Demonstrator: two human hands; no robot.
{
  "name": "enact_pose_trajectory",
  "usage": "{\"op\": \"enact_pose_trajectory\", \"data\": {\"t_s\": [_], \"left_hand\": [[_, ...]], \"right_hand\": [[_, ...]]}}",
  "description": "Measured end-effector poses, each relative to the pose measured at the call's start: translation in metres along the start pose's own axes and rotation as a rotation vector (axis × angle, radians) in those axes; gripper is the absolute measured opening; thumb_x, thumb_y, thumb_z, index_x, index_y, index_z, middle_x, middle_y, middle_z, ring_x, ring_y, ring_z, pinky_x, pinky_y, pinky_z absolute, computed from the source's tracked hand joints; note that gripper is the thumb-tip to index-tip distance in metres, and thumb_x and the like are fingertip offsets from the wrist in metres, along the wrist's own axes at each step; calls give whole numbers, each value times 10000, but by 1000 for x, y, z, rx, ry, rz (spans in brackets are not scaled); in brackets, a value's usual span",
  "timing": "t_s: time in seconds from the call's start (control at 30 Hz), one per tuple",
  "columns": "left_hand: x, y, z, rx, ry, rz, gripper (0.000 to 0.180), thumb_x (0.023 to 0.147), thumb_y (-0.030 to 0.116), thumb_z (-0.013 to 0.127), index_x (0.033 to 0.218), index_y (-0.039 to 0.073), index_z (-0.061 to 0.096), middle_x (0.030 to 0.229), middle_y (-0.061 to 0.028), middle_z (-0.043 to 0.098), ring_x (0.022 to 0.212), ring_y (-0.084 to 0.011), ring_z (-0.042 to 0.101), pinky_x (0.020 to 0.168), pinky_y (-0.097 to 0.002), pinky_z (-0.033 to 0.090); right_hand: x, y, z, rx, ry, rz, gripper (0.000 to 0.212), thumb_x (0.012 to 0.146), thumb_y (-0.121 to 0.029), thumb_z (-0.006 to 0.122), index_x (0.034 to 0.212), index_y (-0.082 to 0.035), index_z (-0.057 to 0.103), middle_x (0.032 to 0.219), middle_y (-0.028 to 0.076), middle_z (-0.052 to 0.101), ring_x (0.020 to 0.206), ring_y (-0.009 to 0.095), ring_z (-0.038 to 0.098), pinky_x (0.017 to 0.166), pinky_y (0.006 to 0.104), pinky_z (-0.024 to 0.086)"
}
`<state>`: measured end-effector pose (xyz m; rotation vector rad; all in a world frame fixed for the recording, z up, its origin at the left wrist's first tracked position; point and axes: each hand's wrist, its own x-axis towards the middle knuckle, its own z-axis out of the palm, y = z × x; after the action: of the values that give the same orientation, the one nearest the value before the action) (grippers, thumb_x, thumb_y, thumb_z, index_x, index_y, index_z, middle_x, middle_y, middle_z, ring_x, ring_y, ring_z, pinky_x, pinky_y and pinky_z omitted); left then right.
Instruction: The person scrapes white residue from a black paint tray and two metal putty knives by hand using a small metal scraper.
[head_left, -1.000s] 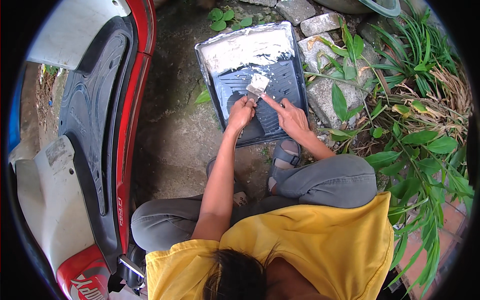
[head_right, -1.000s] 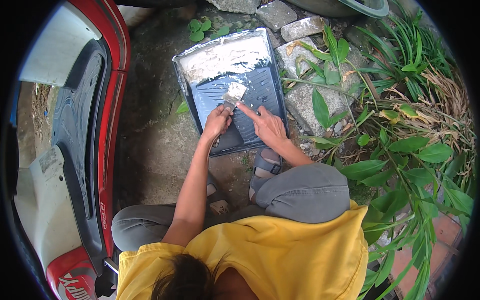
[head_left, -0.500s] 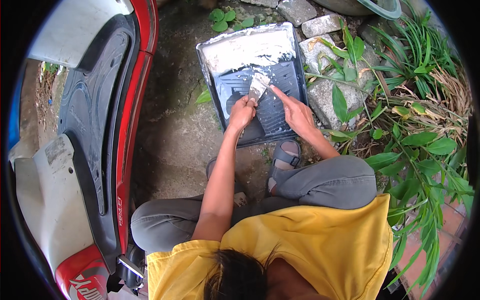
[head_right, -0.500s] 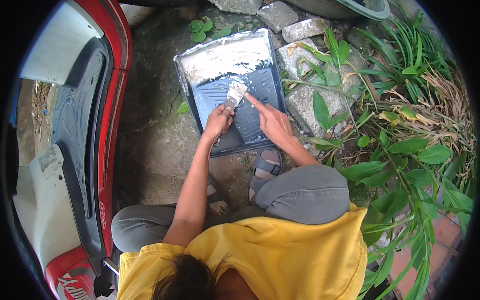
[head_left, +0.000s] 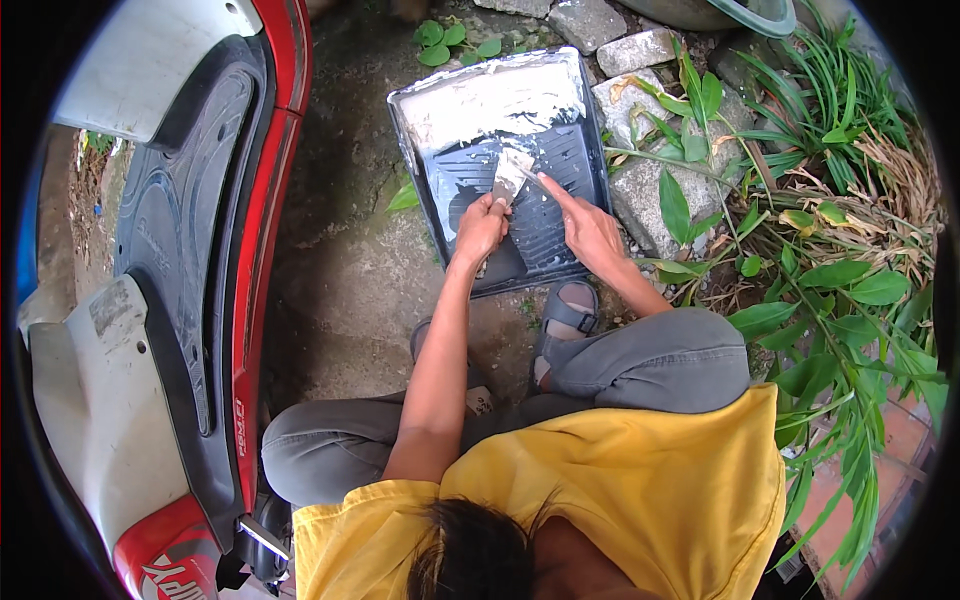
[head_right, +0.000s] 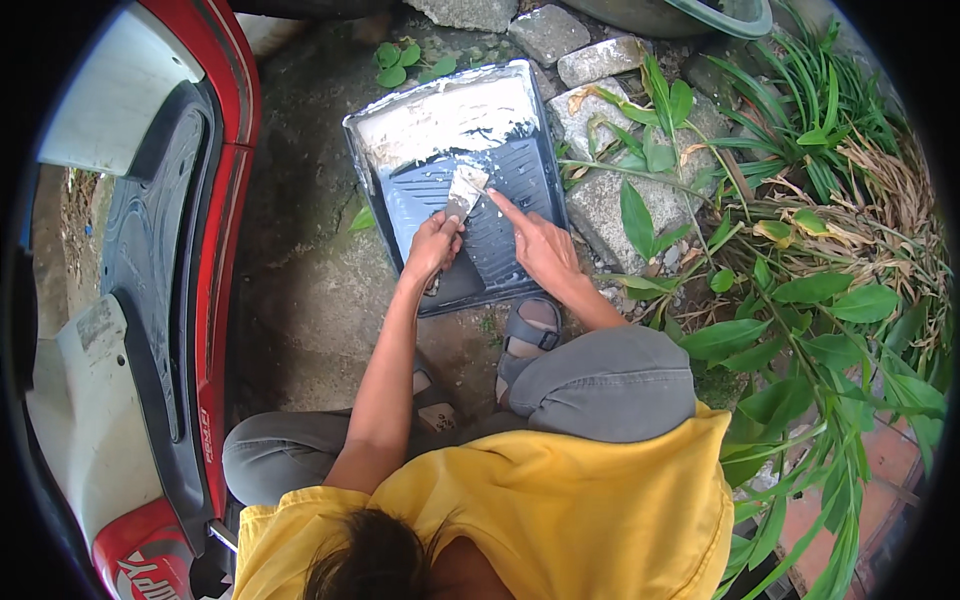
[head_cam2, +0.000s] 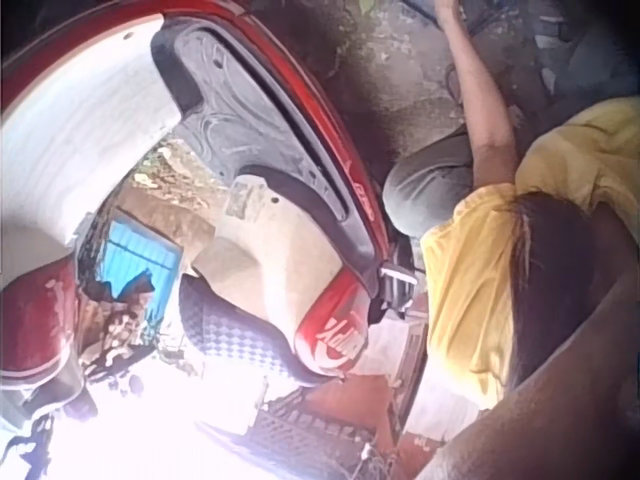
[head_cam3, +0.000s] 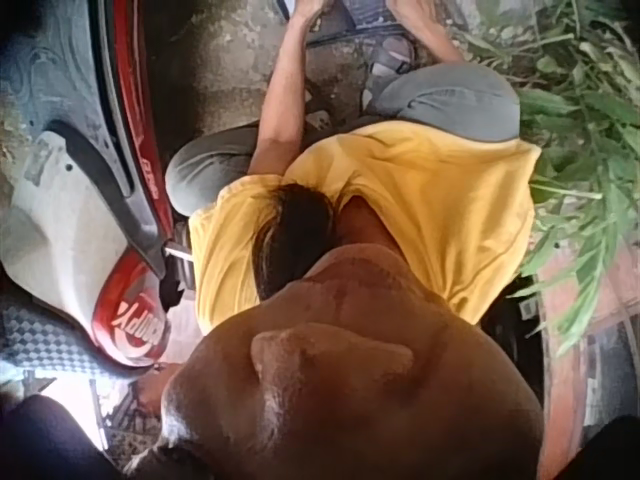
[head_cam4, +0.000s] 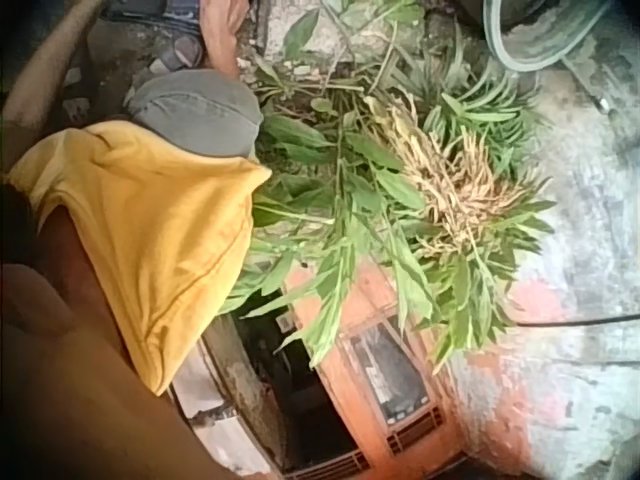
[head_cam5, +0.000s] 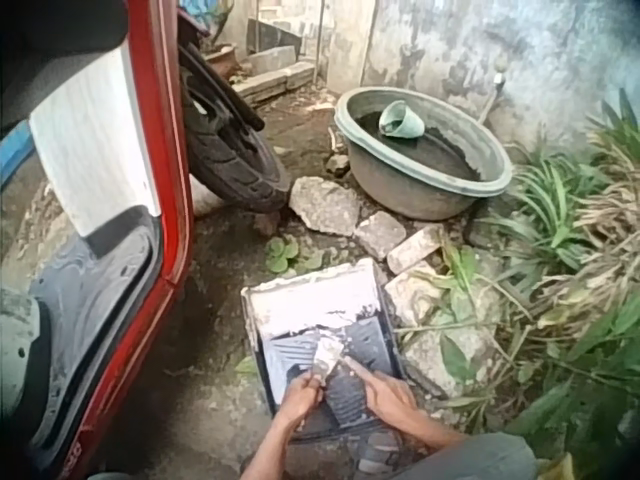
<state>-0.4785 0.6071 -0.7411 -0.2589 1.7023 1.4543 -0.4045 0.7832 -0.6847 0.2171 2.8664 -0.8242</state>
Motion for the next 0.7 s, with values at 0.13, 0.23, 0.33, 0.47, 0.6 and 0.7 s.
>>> {"op": "enact_pose_trajectory", "data": {"t_s": [0.13,0.23,0.33,0.47,0.6,0.7], "left_hand": [[0,0,-1,-23,3,-3,241,952,256,465,843,69,572,551,6,506,424,-89,437,403,-266,329],[1,-2,-5,-66,-18,-6,237,954,253,466,840,71,566,549,7,501,421,-85,427,397,-265,325],[1,0,0,-77,-17,-10,238,958,252,461,841,69,558,546,5,496,416,-83,416,389,-263,316],[0,-2,-3,-79,-18,0,230,959,244,458,850,65,553,549,7,493,411,-83,409,380,-256,308],[-2,1,-3,-120,-56,-32,224,964,245,454,863,67,545,547,17,472,405,-80,389,373,-253,296],[-3,3,-4,-142,-71,-35,225,967,247,449,868,66,540,543,21,458,401,-77,374,371,-253,292]], "right_hand": [[-6,-1,3,31,6,21,659,870,-2,470,1418,-350,361,794,183,591,672,368,588,621,451,478],[2,-5,-4,12,-21,29,657,872,-2,468,1420,-346,358,810,184,601,689,370,593,623,448,476],[0,-5,-4,78,10,43,646,876,-43,491,1419,-363,350,792,181,594,697,373,606,630,473,488],[3,-3,-5,35,-22,45,631,882,-44,485,1416,-355,361,756,185,594,681,379,601,623,473,483],[9,-2,-6,42,-39,76,605,891,-56,476,1409,-352,373,738,193,590,670,385,596,617,475,481],[11,0,-9,66,13,30,599,895,-64,471,1409,-356,370,754,197,598,677,384,599,618,477,480]]}}
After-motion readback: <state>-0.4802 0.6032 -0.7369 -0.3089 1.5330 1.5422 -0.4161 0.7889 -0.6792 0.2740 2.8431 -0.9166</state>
